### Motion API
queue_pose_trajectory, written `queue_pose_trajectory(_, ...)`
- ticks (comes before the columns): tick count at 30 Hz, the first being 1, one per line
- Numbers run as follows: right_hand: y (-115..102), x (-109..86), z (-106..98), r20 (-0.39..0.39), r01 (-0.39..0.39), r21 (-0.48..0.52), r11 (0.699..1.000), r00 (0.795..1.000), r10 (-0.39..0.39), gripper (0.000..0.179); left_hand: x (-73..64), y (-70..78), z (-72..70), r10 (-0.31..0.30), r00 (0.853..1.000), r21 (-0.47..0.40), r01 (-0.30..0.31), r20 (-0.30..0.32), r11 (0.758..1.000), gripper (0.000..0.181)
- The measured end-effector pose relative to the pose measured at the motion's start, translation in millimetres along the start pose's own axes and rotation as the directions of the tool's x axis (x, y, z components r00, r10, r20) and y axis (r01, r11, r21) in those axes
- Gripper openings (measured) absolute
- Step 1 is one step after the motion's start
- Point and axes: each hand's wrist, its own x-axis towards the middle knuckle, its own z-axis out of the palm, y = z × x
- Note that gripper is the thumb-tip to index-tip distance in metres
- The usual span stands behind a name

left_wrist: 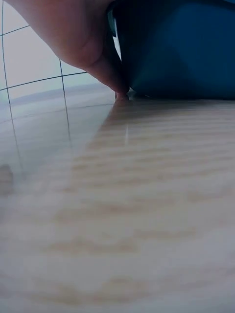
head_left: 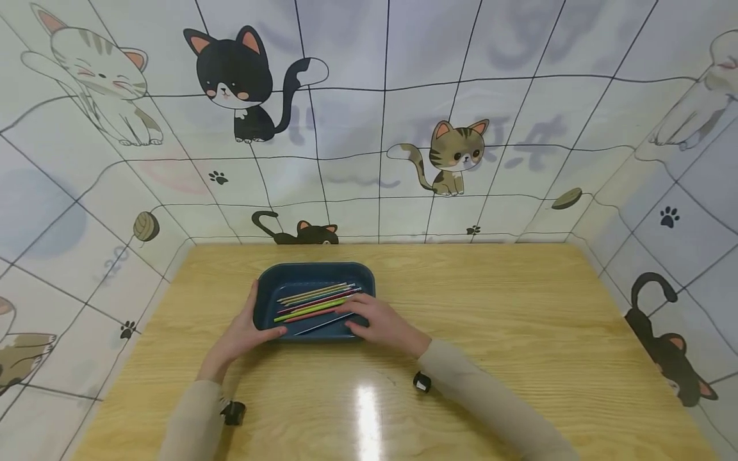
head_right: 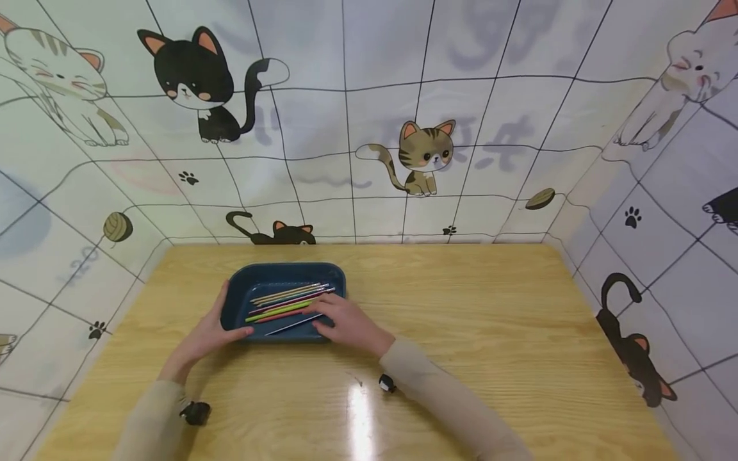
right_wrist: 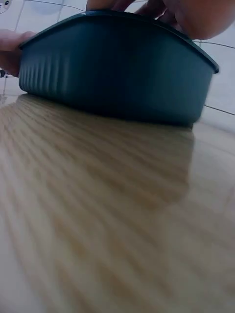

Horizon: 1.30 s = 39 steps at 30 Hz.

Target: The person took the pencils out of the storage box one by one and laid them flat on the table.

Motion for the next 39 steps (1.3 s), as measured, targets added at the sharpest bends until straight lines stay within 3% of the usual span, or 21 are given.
queue_pose_trajectory(5, -8, 15.4, 1, 0.160, -0.082, -0.055, 0.995, 0.983, 0.090, 0.034, -1.9, -0.3, -1.2, 0.013, 1.000, -0.011, -0.013, 0.009, 1.000, 0.124)
queue_pose_trajectory(10, -7, 32.8, 0, 0.315, -0.092, -0.172, 0.981, 0.938, 0.143, 0.035, -0.7, -1.7, -0.3, 0.017, 1.000, -0.018, -0.017, 0.006, 1.000, 0.124)
queue_pose_trajectory(14, -5, 42.3, 3, 0.384, -0.093, -0.246, 0.965, 0.905, 0.185, 0.032, -0.2, -2.4, 0.8, 0.005, 1.000, -0.003, -0.005, 0.010, 1.000, 0.124)
queue_pose_trajectory(21, -6, 53.5, 9, 0.423, -0.126, -0.308, 0.943, 0.870, 0.255, 0.031, -0.3, -2.8, 0.6, 0.007, 1.000, -0.003, -0.007, 0.008, 1.000, 0.124)
queue_pose_trajectory(29, -2, 60.7, 17, 0.454, -0.192, -0.289, 0.938, 0.835, 0.311, 0.025, 0.4, -2.5, 1.8, 0.023, 1.000, -0.010, -0.023, 0.008, 1.000, 0.123)
queue_pose_trajectory(33, -1, 61.5, 19, 0.447, -0.227, -0.274, 0.935, 0.831, 0.332, 0.022, 0.4, -4.2, 2.8, 0.035, 0.999, -0.016, -0.035, 0.008, 0.999, 0.123)
queue_pose_trajectory(39, 0, 62.4, 20, 0.426, -0.231, -0.263, 0.937, 0.844, 0.327, 0.018, 0.1, -5.7, 0.6, 0.042, 0.999, -0.032, -0.042, 0.007, 0.999, 0.122)
